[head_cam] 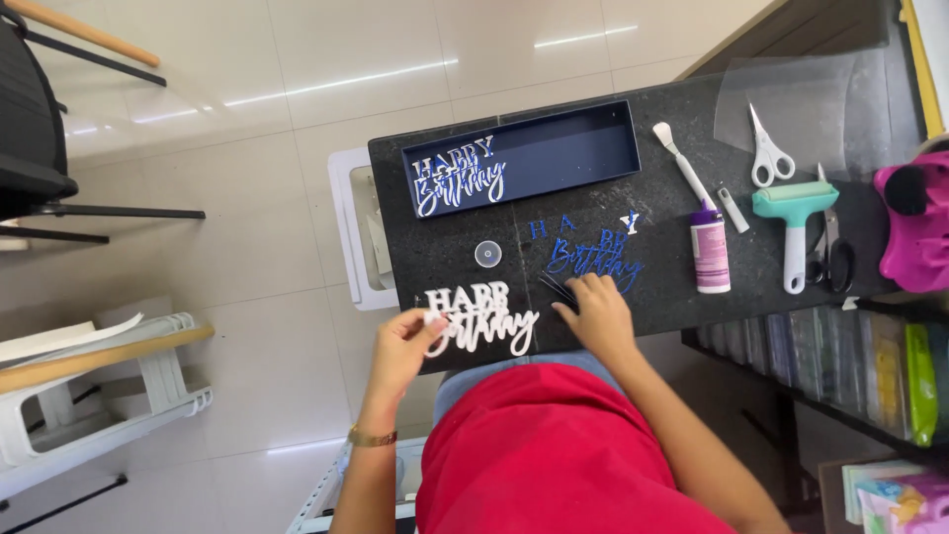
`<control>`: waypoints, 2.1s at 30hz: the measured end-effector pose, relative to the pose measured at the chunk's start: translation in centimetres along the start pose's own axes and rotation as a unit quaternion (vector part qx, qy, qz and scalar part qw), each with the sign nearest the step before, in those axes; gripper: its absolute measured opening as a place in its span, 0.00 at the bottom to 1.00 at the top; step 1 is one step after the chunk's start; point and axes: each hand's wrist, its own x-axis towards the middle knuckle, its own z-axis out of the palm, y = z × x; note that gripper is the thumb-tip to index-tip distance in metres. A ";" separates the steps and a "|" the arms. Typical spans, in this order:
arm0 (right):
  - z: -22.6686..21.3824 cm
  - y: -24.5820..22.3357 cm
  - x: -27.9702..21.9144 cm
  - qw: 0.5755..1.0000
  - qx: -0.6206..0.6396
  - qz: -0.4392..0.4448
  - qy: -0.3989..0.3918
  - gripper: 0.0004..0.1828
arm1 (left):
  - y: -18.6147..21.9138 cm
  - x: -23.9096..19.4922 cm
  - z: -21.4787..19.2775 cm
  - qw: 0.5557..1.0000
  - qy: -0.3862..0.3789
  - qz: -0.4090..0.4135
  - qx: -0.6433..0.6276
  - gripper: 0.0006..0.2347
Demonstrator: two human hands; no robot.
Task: The person is assembling a decorative sign by applying glue to plastic letters and carefully positioning them on a base.
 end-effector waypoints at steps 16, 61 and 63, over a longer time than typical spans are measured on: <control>-0.8 1.0 9.2 0.988 0.143 0.056 0.023 0.16 | 0.9 1.1 6.2 0.900 0.017 0.102 0.423 0.25; -10.7 -6.6 -0.8 0.696 0.708 0.116 0.019 0.15 | 10.2 -0.8 11.2 0.974 -0.070 0.151 -0.153 0.07; -11.3 -7.2 -1.2 0.663 0.730 0.166 -0.006 0.15 | 11.2 -1.8 11.1 0.970 -0.081 0.166 -0.161 0.05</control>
